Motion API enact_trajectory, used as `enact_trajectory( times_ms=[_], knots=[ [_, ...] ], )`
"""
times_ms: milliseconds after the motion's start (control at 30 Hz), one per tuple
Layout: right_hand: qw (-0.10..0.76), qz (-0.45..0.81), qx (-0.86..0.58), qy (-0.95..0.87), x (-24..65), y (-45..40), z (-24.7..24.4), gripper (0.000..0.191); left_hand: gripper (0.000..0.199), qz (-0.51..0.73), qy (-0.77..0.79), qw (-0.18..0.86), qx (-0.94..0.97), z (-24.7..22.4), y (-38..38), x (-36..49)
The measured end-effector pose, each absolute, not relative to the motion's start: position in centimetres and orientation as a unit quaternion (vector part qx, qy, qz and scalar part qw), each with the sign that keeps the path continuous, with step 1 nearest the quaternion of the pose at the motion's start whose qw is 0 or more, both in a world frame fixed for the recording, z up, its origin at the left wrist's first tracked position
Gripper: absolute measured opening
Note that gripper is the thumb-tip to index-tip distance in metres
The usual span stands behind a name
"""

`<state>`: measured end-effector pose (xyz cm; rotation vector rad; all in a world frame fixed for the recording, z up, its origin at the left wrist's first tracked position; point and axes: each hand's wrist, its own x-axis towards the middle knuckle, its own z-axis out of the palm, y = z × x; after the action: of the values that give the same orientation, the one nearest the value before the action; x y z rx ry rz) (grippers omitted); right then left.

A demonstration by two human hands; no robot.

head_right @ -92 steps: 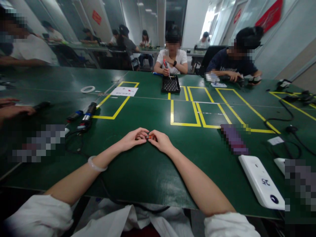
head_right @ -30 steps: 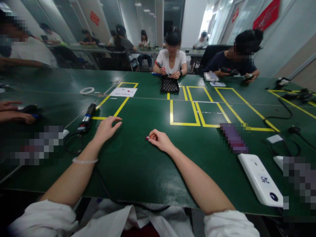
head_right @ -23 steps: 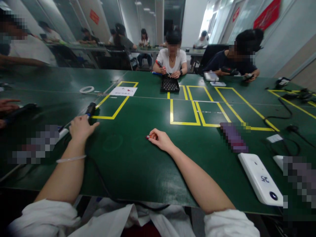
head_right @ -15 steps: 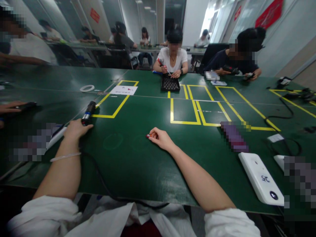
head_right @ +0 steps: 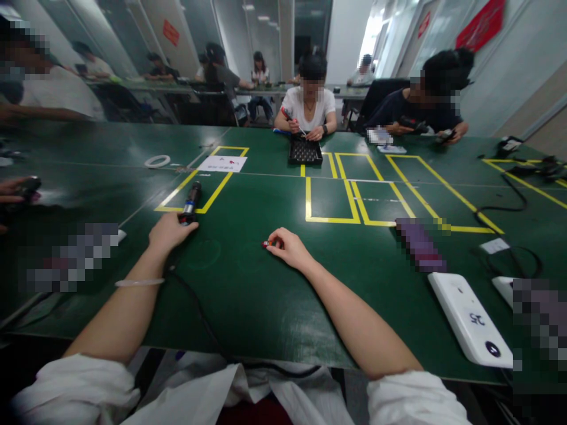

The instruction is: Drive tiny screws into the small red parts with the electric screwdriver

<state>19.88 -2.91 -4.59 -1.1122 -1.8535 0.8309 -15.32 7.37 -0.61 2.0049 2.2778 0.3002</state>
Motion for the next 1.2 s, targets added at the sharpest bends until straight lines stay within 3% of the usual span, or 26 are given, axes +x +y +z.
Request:
enact_trajectory(
  times_ms=[467, 900, 1200],
  knots=[
    [0.421, 0.290, -0.462, -0.724, 20.3, -2.9, -4.6, 0.014, 0.056, 0.110, 0.517, 0.044, 0.848, -1.2, 1.0, -1.1],
    [0.338, 0.165, -0.440, -0.815, 19.5, -3.6, -4.2, 0.005, 0.055, 0.119, 0.436, 0.072, 0.889, -1.1, -1.1, 0.2],
    [0.335, 0.161, -0.412, -0.832, 19.9, -3.8, -3.9, 0.006, 0.057, 0.123, 0.433, 0.078, 0.889, -1.3, -1.3, 0.2]
  ],
)
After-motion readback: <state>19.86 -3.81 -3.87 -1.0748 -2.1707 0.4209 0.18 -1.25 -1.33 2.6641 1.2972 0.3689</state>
